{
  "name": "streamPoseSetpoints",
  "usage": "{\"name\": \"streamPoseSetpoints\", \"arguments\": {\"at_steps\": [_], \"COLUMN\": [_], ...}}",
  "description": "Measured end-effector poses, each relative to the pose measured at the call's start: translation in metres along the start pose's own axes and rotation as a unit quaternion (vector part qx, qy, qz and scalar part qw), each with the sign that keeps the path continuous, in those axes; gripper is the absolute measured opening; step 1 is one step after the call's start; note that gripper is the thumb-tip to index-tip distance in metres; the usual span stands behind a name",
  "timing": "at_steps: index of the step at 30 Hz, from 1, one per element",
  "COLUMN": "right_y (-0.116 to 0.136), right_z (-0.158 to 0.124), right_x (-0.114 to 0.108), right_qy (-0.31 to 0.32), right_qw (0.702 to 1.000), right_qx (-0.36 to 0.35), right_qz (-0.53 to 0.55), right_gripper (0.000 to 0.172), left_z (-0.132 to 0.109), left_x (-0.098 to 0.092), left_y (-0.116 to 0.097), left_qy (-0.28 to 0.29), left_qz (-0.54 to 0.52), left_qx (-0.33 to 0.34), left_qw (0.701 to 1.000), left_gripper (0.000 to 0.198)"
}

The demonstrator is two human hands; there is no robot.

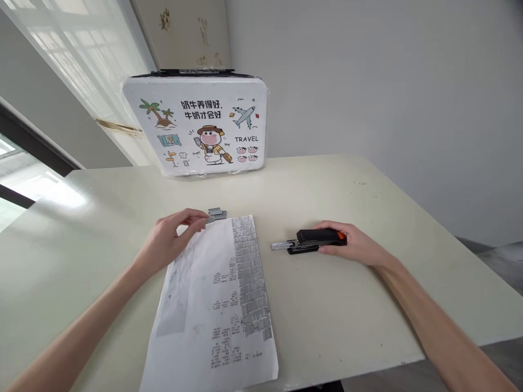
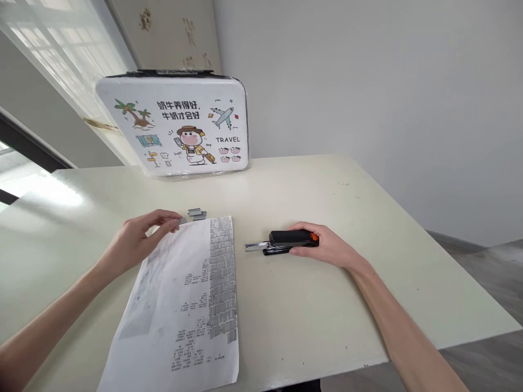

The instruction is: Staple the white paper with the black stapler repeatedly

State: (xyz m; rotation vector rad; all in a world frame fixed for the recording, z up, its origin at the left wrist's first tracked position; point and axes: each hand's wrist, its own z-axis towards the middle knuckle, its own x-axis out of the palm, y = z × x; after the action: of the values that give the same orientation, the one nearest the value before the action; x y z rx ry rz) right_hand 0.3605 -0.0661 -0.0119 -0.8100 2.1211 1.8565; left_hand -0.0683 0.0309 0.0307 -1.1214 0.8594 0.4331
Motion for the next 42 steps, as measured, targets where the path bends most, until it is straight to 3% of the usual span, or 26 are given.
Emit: {"name": "streamPoseSetpoints", "arguments": {"at_steps": [5,9,15,18,24,32,42], "right_y": [0.002,0.003,0.010,0.011,0.010,0.009,0.008], "right_z": [0.000,-0.001,-0.002,-0.001,0.000,-0.001,-0.002], "right_x": [0.000,0.000,-0.001,-0.001,-0.002,-0.002,-0.003], "right_qy": [-0.002,0.000,-0.003,-0.007,-0.002,0.002,0.000], "right_qw": [1.000,1.000,1.000,1.000,1.000,1.000,1.000], "right_qx": [0.004,0.007,0.002,-0.006,-0.011,-0.001,0.001], "right_qz": [0.006,0.008,0.016,0.012,0.014,0.012,0.016], "right_gripper": [0.043,0.044,0.047,0.046,0.040,0.042,0.045], "left_z": [-0.007,-0.009,-0.005,-0.002,0.000,-0.002,0.000], "left_x": [0.033,0.061,0.097,0.108,0.115,0.115,0.117], "left_y": [-0.032,-0.062,-0.077,-0.076,-0.076,-0.076,-0.073], "left_qy": [0.040,0.091,0.038,0.029,0.042,0.033,0.044], "left_qz": [-0.135,-0.183,-0.111,-0.083,-0.055,-0.073,-0.021], "left_qx": [-0.059,-0.060,0.091,0.126,0.139,0.153,0.197], "left_qw": [0.988,0.977,0.989,0.988,0.988,0.985,0.979], "left_gripper": [0.039,0.032,0.019,0.021,0.020,0.019,0.022]}}
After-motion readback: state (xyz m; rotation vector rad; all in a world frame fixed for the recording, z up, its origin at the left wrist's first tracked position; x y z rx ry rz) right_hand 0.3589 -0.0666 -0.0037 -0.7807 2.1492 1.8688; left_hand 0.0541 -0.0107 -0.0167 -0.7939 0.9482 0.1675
